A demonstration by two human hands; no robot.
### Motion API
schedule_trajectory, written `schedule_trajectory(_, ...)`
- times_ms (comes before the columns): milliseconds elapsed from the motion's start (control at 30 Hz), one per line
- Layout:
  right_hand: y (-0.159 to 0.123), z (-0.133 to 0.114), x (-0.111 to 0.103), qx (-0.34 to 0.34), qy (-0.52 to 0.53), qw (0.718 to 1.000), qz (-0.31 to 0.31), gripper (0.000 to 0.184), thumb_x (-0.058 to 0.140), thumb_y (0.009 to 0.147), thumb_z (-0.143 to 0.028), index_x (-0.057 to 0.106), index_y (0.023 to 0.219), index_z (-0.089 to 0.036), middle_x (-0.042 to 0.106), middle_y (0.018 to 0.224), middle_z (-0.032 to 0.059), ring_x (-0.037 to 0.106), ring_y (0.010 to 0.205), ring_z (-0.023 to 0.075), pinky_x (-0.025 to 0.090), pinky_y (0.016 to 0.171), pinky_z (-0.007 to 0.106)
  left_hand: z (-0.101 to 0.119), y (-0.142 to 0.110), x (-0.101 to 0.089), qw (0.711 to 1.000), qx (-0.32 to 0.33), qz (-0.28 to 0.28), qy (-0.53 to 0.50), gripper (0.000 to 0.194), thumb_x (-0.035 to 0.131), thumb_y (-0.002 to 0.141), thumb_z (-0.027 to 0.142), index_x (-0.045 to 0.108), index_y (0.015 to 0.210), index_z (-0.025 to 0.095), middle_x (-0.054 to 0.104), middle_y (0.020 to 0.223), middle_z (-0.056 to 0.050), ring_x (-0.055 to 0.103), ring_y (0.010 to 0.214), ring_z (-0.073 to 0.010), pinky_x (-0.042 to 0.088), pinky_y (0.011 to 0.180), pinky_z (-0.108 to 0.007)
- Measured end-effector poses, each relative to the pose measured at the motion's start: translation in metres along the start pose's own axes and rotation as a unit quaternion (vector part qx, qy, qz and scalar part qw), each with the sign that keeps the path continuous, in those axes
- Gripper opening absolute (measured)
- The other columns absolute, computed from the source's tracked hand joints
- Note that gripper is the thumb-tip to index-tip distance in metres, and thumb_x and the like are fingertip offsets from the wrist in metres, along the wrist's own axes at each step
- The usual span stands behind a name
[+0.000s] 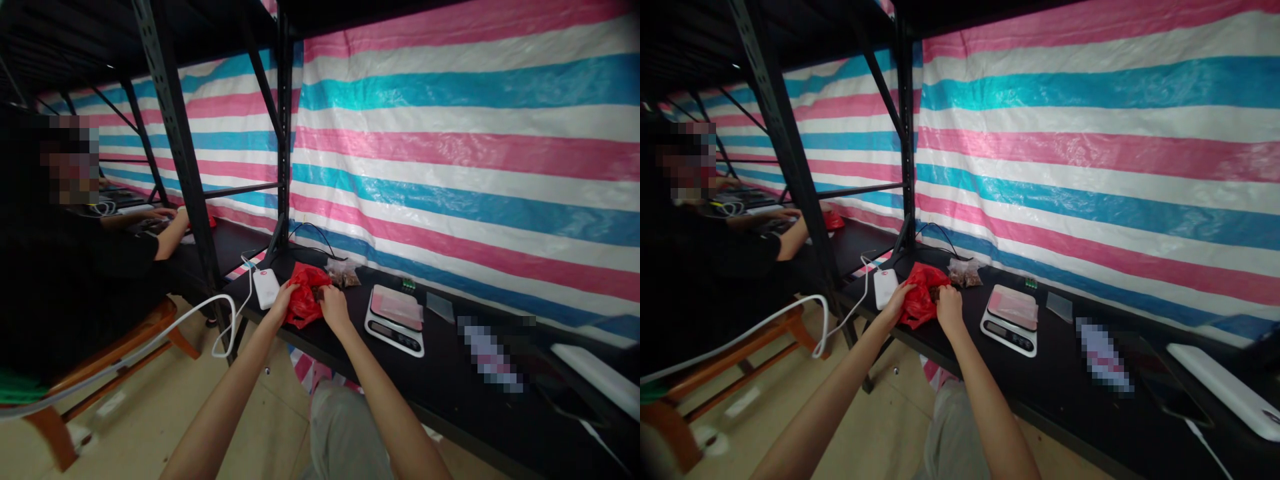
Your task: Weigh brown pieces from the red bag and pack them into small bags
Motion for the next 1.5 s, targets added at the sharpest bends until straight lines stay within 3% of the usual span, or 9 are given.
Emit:
schedule_trajectory(400, 0.003, 0.015, 0.013, 0.037, 0.116, 0.992, 0.006, 0.03, 0.055, 0.076, -0.014, 0.06, 0.104, -0.02, 0.066, 0.103, 0.0066, 0.06, 0.096, 0.0193, 0.041, 0.081, 0.03, 0.008, 0.004, 0.017, 0.997, 0.041, -0.039, 0.042, 0.046, 0.067, 0.06, 0.036, 0.057, 0.099, 0.014, 0.066, 0.091, -0.006, 0.061, 0.085, -0.0187, 0.047, 0.079, -0.029)
schedule_trajectory(667, 0.005, 0.024, 0.027, 0.063, 0.199, 0.978, 0.005, 0.027, 0.059, 0.073, -0.018, 0.063, 0.099, -0.026, 0.07, 0.089, -0.0007, 0.064, 0.086, 0.0162, 0.045, 0.076, 0.028, 0.001, 0.003, 0.008, 0.999, 0.027, -0.019, 0.025, 0.044, 0.064, 0.062, 0.033, 0.055, 0.101, 0.014, 0.066, 0.088, -0.005, 0.062, 0.082, -0.0186, 0.048, 0.075, -0.029)
schedule_trajectory(833, 0.005, 0.025, 0.027, 0.065, 0.233, 0.97, 0.006, 0.027, 0.06, 0.072, -0.019, 0.063, 0.098, -0.026, 0.07, 0.088, -0.0014, 0.065, 0.083, 0.0158, 0.046, 0.077, 0.029, 0.006, 0.006, 0.006, 0.993, 0.057, -0.032, 0.095, 0.038, 0.059, 0.066, 0.033, 0.056, 0.099, 0.015, 0.066, 0.092, -0.006, 0.061, 0.087, -0.02, 0.047, 0.079, -0.03)
schedule_trajectory(1033, 0.002, 0.037, 0.013, 0.008, 0.396, 0.918, 0.038, 0.031, 0.065, 0.07, -0.028, 0.062, 0.1, -0.023, 0.069, 0.097, 0.0008, 0.064, 0.084, 0.0154, 0.046, 0.08, 0.03, 0.035, 0.006, -0.012, 0.943, 0.104, 0.019, 0.314, 0.025, 0.053, 0.071, 0.026, 0.054, 0.094, 0.016, 0.064, 0.087, -0.007, 0.06, 0.087, -0.0241, 0.043, 0.083, -0.036)
schedule_trajectory(1133, -0.006, 0.056, -0.013, -0.02, 0.458, 0.886, 0.065, 0.036, 0.066, 0.068, -0.032, 0.062, 0.102, -0.019, 0.067, 0.103, 0.0052, 0.063, 0.086, 0.018, 0.046, 0.081, 0.033, 0.055, -0.008, -0.008, 0.887, 0.127, 0.021, 0.443, 0.037, 0.053, 0.073, 0.022, 0.049, 0.109, 0.016, 0.063, 0.095, -0.011, 0.059, 0.092, -0.0271, 0.041, 0.085, -0.039)
schedule_trajectory(1267, -0.019, 0.106, -0.052, -0.002, 0.451, 0.886, 0.106, 0.041, 0.063, 0.069, -0.039, 0.061, 0.105, -0.02, 0.064, 0.11, 0.0082, 0.06, 0.093, 0.0218, 0.045, 0.08, 0.036, 0.093, -0.044, 0.016, 0.762, 0.24, 0.14, 0.584, 0.046, 0.046, 0.077, 0.017, 0.041, 0.122, 0.01, 0.051, 0.119, -0.02, 0.046, 0.113, -0.0331, 0.033, 0.093, -0.047)
schedule_trajectory(1333, -0.025, 0.142, -0.067, 0.02, 0.438, 0.889, 0.129, 0.045, 0.064, 0.069, -0.041, 0.059, 0.108, -0.02, 0.063, 0.112, 0.0091, 0.059, 0.095, 0.0228, 0.044, 0.079, 0.037, 0.1, -0.06, 0.041, 0.723, 0.3, 0.163, 0.601, 0.047, 0.046, 0.076, 0.013, 0.042, 0.123, 0.012, 0.044, 0.128, -0.019, 0.038, 0.12, -0.0334, 0.026, 0.098, -0.049)
schedule_trajectory(1400, -0.032, 0.183, -0.075, 0.058, 0.436, 0.882, 0.166, 0.05, 0.065, 0.067, -0.042, 0.055, 0.112, -0.021, 0.064, 0.109, 0.0097, 0.06, 0.094, 0.0233, 0.044, 0.078, 0.037, 0.093, -0.068, 0.075, 0.723, 0.346, 0.104, 0.589, 0.044, 0.046, 0.076, 0.012, 0.045, 0.12, 0.015, 0.041, 0.131, -0.016, 0.036, 0.122, -0.0307, 0.023, 0.101, -0.047)
schedule_trajectory(1500, -0.046, 0.24, -0.082, 0.111, 0.454, 0.849, 0.247, 0.056, 0.069, 0.062, -0.043, 0.053, 0.11, -0.019, 0.066, 0.104, 0.0107, 0.061, 0.092, 0.0236, 0.046, 0.076, 0.038, 0.06, -0.069, 0.14, 0.747, 0.38, -0.106, 0.535, 0.038, 0.048, 0.08, 0.02, 0.049, 0.118, 0.021, 0.045, 0.129, -0.01, 0.038, 0.121, -0.0253, 0.025, 0.103, -0.041)
Point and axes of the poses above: each hand's wrist, its own y-axis towards the middle knuckle, its own x-axis out of the palm, z = x × y, the point moved 7 cm from there along y, towards the middle knuckle
